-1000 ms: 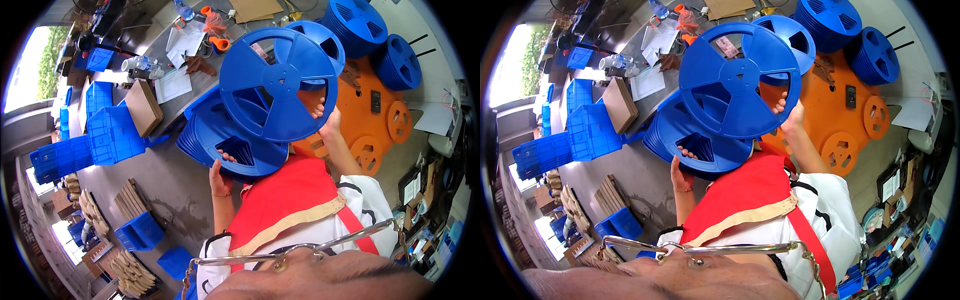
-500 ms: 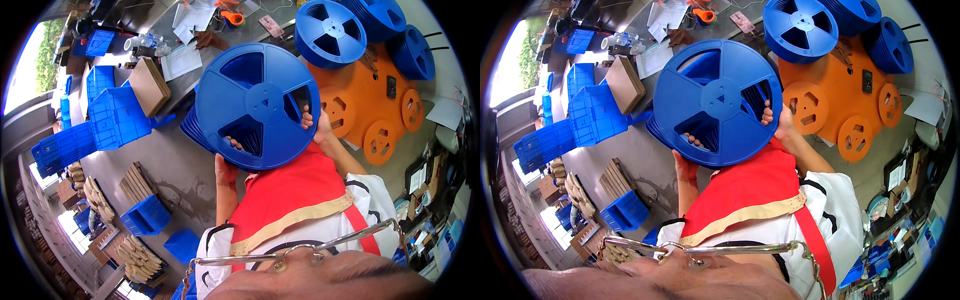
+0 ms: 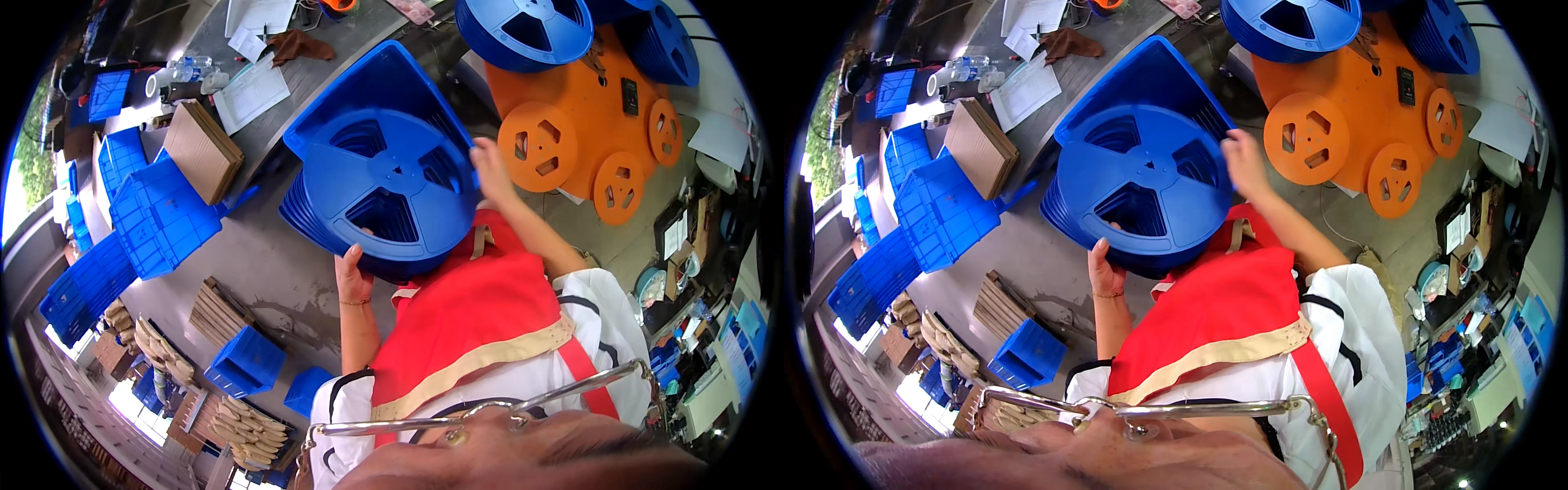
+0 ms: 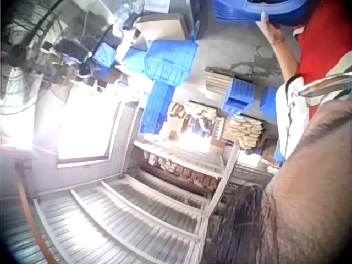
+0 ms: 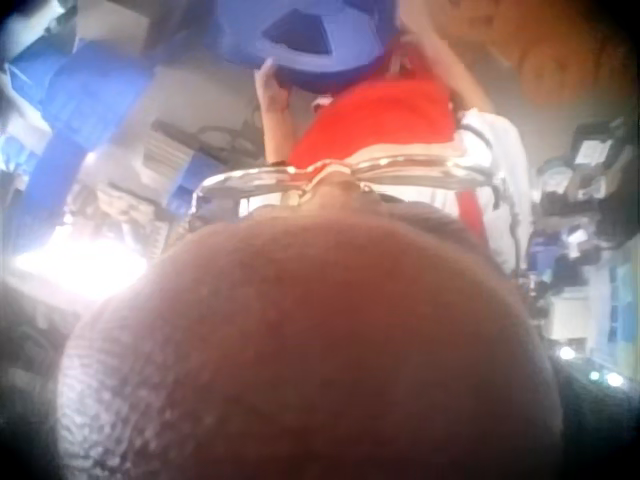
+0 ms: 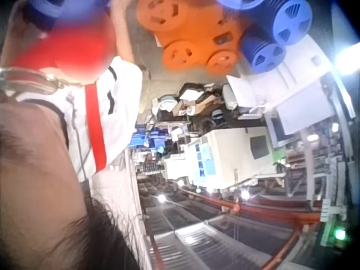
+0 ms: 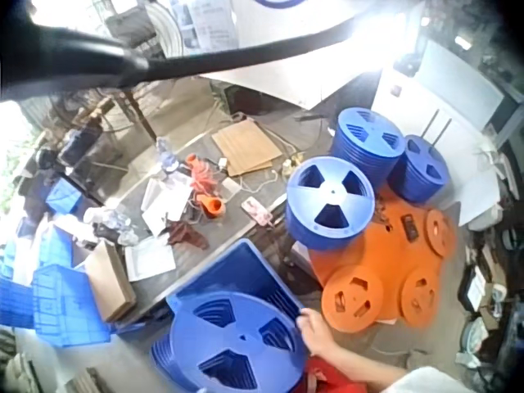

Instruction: The person repeatedly picks up blue plastic spools from a table and stacks them into a large blue plastic bin. The person handles the spools one by one, placing them vertically into the container until it is filled.

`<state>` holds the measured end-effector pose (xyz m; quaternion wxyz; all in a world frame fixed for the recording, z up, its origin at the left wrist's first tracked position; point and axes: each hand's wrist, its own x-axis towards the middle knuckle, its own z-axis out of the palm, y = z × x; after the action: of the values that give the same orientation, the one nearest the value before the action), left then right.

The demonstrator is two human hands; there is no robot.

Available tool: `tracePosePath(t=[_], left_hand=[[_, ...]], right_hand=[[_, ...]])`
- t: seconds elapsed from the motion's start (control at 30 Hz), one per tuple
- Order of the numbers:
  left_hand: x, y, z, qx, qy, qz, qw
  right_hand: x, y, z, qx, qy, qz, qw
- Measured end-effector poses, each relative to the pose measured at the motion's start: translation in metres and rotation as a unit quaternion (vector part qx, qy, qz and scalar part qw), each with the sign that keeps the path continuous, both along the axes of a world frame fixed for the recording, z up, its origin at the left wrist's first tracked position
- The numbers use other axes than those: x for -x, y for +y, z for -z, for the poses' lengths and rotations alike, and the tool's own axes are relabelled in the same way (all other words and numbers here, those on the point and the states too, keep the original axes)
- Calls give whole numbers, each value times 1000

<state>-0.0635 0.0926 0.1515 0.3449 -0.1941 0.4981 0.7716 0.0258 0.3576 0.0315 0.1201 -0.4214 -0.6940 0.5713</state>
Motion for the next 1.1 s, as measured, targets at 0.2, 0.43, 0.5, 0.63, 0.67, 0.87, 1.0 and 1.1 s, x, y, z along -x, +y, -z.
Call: tracePosePath(t=[0.2, 0.43, 0.5, 0.63, 0.67, 0.87, 1.0, 1.1], left_hand=[[16, 38, 58, 68, -1, 98, 993], [35, 65, 158, 88, -82, 113, 986], [33, 71, 185, 96, -87, 121, 984], [31, 77, 242, 102, -116, 88, 984], [33, 77, 257, 101, -142, 74, 982], [22, 24, 411, 14, -330, 27, 944], [35, 48, 443, 38, -320, 39, 946], [33, 50, 488, 71, -272, 77, 956]], right_hand=[[54, -77, -51, 212, -67, -458, 861], [63, -50, 72, 504, -58, -370, 778], [59, -46, 111, 499, -61, -382, 776], [58, -29, 177, 550, -84, -354, 752], [55, -26, 194, 565, -92, -317, 756], [78, -44, 210, 400, -118, -400, 816], [75, -61, 207, 267, -175, -286, 903], [54, -55, 210, 328, -149, -209, 909]])
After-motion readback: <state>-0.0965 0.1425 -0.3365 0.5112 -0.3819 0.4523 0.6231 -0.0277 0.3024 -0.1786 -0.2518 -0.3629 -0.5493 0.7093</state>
